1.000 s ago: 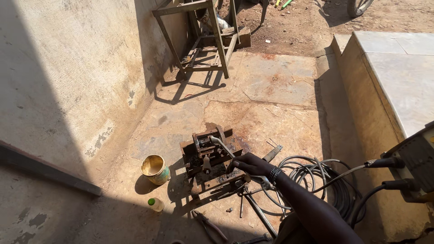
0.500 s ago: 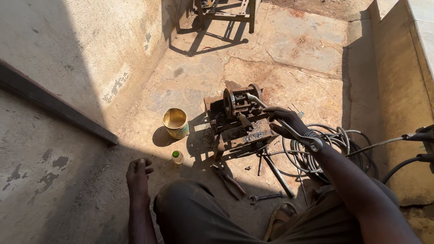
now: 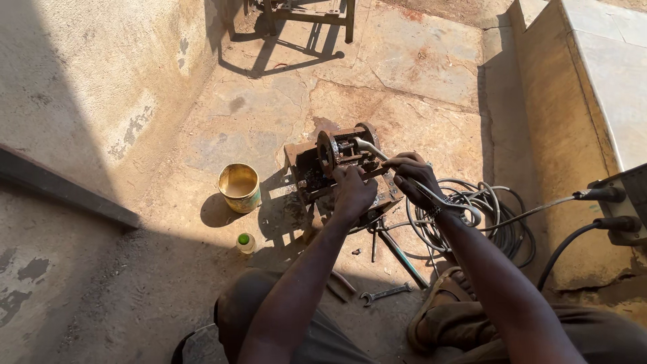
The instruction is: The person kneels on the ground and uses a large spanner to loosen and tighten bolts on a rusty mechanical assembly resting on the ground, repositioning the wrench on different fasteners and steadying the machine with the other hand. Other wrenches and a coiled hose lie nearby on the ground.
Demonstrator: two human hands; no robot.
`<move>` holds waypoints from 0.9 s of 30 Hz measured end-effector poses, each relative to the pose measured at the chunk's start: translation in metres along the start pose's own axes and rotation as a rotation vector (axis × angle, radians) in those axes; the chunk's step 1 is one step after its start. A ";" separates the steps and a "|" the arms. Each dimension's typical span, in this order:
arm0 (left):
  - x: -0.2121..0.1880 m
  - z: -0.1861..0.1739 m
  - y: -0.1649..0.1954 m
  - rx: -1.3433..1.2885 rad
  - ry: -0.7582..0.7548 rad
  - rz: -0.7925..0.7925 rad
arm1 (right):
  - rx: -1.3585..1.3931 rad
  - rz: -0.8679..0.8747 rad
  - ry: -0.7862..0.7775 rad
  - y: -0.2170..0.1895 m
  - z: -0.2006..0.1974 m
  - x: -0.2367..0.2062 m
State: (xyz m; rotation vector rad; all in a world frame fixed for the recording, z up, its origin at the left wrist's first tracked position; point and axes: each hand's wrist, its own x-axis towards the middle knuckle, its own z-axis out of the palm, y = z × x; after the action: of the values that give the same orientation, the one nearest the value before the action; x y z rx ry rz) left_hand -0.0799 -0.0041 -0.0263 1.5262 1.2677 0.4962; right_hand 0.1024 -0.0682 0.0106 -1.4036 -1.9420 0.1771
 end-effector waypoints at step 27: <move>0.059 0.050 0.011 -0.666 -0.086 -0.200 | 0.788 0.797 0.293 0.194 0.062 0.263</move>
State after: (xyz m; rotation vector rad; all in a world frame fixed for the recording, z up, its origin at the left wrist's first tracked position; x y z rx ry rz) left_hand -0.0132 0.0273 -0.0520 0.8448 1.0298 0.6346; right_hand 0.1757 0.2563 -0.0075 -1.4347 -0.8167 0.9305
